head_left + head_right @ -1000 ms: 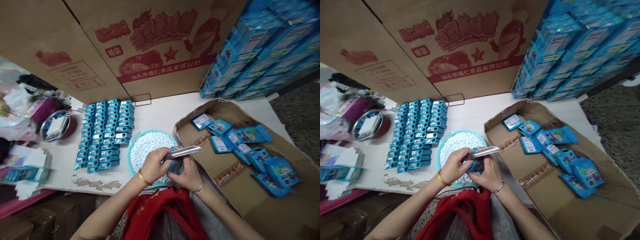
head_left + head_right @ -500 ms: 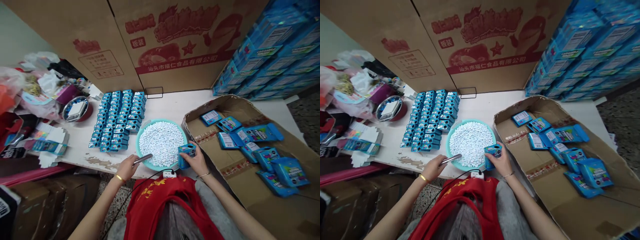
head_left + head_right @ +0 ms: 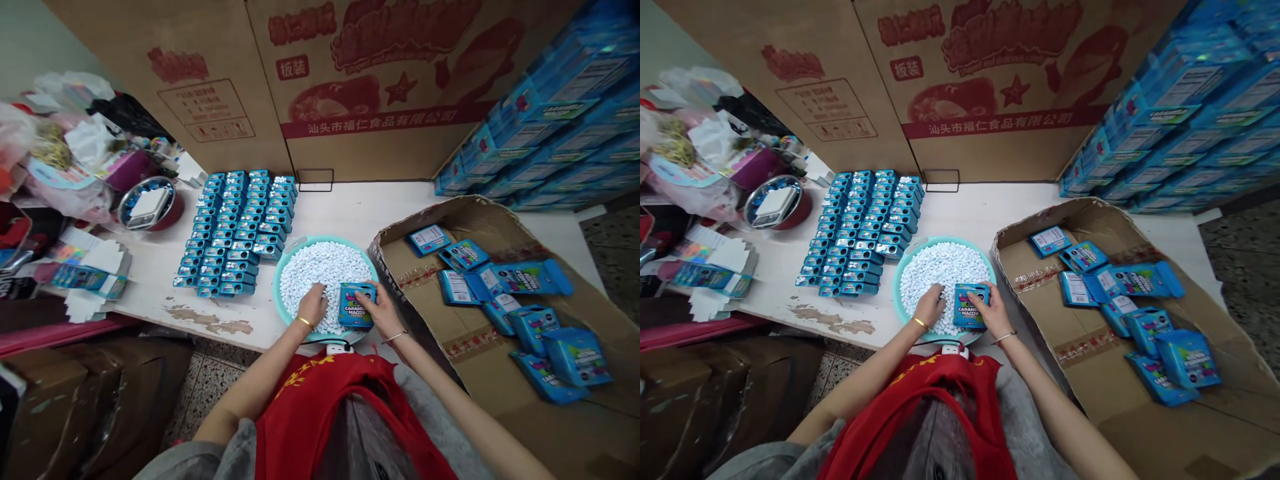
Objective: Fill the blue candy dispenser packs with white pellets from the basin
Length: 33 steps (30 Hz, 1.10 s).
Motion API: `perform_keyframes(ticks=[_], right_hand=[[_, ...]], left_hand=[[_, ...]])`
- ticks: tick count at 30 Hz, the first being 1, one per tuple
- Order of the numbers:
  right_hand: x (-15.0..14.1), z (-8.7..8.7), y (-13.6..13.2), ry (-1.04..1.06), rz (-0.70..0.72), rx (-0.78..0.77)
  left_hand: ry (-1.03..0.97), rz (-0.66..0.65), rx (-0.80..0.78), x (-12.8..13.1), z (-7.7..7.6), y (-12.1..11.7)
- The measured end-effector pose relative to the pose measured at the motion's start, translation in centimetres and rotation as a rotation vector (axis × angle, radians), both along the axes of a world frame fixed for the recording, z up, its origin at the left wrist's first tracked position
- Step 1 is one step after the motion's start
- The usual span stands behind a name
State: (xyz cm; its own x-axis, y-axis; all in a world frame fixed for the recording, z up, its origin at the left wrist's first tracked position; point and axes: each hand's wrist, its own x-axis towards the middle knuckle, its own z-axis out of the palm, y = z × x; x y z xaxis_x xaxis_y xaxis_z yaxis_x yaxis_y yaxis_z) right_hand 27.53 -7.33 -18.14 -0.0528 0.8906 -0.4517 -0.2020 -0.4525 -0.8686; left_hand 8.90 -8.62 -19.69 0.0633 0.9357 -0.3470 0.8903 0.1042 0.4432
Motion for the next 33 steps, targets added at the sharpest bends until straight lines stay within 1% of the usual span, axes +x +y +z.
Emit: perform_keyframes(ticks=[2, 5, 7, 10, 12, 14, 17, 20, 23, 26, 28, 30, 32, 33], right_hand=[[0.8, 0.5, -0.1, -0.012, 0.008, 0.049], [2.1, 0.9, -0.4, -0.042, 0.064, 0.162], [2.7, 1.0, -0.5, -0.115, 0.098, 0.253], [3.1, 1.4, -0.4, -0.325, 0.111, 0.404], [3.1, 2.0, -0.1, -0.474, 0.126, 0.527], [2.8, 2.8, 0.4, -0.572, 0.159, 0.640], [2.2, 3.6, 0.9, -0.625, 0.215, 0.764], [1.6, 3.7, 1.2, -0.650, 0.260, 0.851], [1.1, 3.5, 1.2, -0.667, 0.291, 0.891], [0.7, 3.3, 1.0, -0.662, 0.301, 0.901], [0.6, 3.3, 0.9, -0.655, 0.294, 0.891], [0.5, 3.3, 0.8, -0.650, 0.283, 0.885], [0.5, 3.3, 0.8, -0.640, 0.276, 0.889], [0.6, 3.3, 0.9, -0.631, 0.274, 0.887]], left_hand=[[-0.057, -0.004, 0.028, -1.2, 0.4, 0.0], [-0.172, -0.045, 0.111, -3.4, 2.0, 0.0], [-0.220, -0.097, 0.155, -4.7, 3.6, 0.2], [-0.248, -0.172, 0.199, -6.0, 6.6, 0.9], [-0.257, -0.228, 0.223, -6.5, 8.7, 1.4], [-0.254, -0.297, 0.234, -6.6, 10.7, 2.0], [-0.204, -0.420, 0.218, -6.1, 13.4, 2.9], [-0.072, -0.529, 0.161, -5.0, 15.8, 3.9], [0.096, -0.577, 0.103, -3.4, 18.1, 4.9], [0.231, -0.612, 0.088, -1.6, 20.1, 5.4], [0.314, -0.648, 0.097, -0.4, 21.1, 5.5], [0.384, -0.681, 0.107, 0.5, 21.9, 5.3], [0.407, -0.694, 0.127, 0.9, 22.2, 5.1], [0.393, -0.685, 0.145, 0.7, 22.1, 5.0]])
